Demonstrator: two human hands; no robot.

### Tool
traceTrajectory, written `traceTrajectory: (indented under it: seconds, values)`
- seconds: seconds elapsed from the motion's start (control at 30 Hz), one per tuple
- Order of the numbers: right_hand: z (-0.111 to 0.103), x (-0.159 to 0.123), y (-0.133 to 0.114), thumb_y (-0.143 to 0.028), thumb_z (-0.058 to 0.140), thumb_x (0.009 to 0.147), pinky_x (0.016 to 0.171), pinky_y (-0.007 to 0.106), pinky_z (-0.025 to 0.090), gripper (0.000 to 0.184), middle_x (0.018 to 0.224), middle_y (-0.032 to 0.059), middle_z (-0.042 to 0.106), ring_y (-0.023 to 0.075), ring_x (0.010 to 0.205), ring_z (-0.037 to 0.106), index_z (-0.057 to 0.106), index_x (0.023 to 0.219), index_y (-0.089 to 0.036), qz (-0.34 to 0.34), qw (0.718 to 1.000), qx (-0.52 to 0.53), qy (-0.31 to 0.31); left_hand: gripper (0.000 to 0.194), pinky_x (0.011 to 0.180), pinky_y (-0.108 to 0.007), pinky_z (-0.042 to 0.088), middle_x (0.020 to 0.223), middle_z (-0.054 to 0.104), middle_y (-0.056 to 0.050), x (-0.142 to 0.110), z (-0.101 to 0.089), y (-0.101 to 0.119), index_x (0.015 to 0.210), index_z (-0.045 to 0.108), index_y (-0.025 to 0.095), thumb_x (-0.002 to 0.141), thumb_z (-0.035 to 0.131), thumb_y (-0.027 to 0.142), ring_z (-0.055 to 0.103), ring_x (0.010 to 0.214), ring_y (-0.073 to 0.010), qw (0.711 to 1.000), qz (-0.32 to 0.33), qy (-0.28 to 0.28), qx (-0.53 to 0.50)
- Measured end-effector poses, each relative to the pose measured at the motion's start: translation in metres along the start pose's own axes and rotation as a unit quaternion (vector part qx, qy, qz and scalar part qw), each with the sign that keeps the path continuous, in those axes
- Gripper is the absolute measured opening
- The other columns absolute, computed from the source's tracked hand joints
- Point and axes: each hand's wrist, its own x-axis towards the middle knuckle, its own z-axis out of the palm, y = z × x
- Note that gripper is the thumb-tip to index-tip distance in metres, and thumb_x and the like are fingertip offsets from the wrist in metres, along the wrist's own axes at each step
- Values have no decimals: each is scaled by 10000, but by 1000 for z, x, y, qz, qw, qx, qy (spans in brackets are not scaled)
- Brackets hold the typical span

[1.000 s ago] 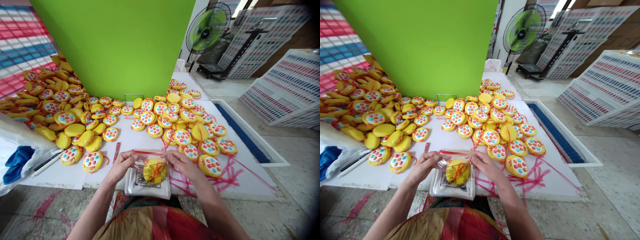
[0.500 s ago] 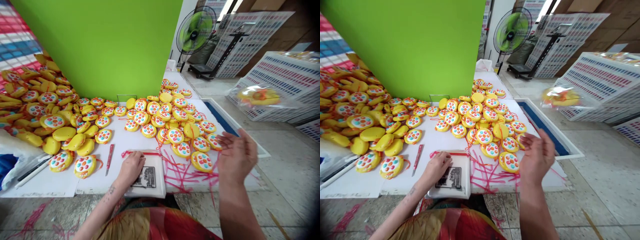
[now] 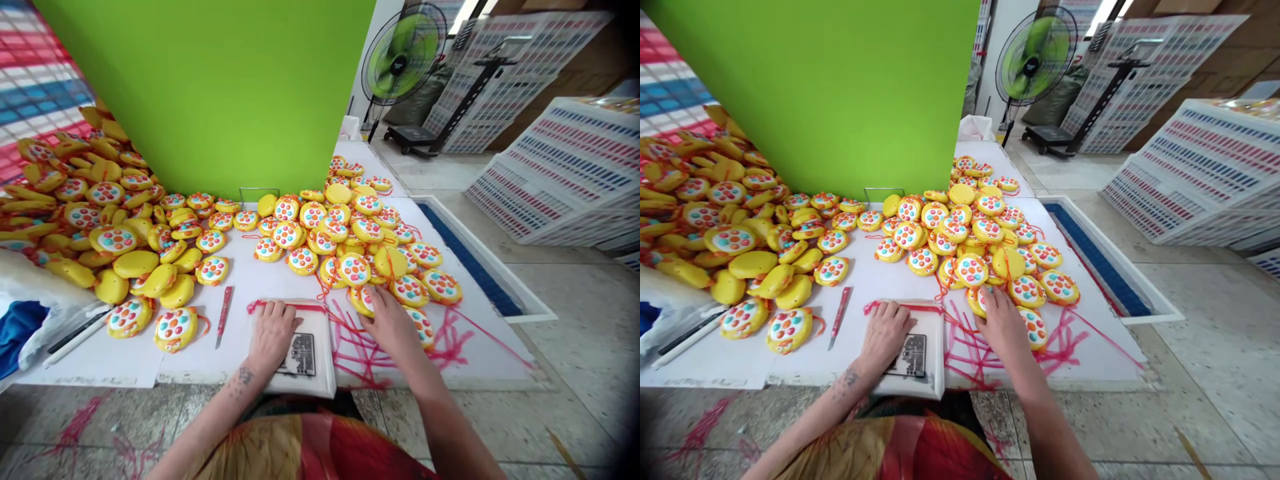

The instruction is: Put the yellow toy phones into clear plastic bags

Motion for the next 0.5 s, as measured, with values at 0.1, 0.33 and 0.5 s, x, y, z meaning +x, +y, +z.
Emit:
traceTrajectory:
  seconds: [0.1,0.33,0.5]
  values:
    - [-6,-1,4,-223,541,749,926,445,472,570,1260,183,515,324,1133,522,436,1303,-138,-12,1000,4,6,110,798,-396,398,907,582,-52,-1,0,-1,856,548,191,906,521,286,500,876,-234,999,12,17,-29]
    - [-25,-3,11,-134,462,754,912,432,484,498,1134,111,609,274,1061,577,506,1247,-197,17,993,108,35,131,731,-352,419,820,590,-45,-4,4,-6,856,529,173,939,445,228,518,784,-206,994,39,40,-99]
    - [-33,12,21,-277,626,723,882,421,500,485,1116,67,628,235,985,615,531,1195,-223,198,888,392,137,122,782,-368,450,915,609,-61,-3,9,-7,1006,544,167,930,460,211,539,874,-220,990,33,44,-131]
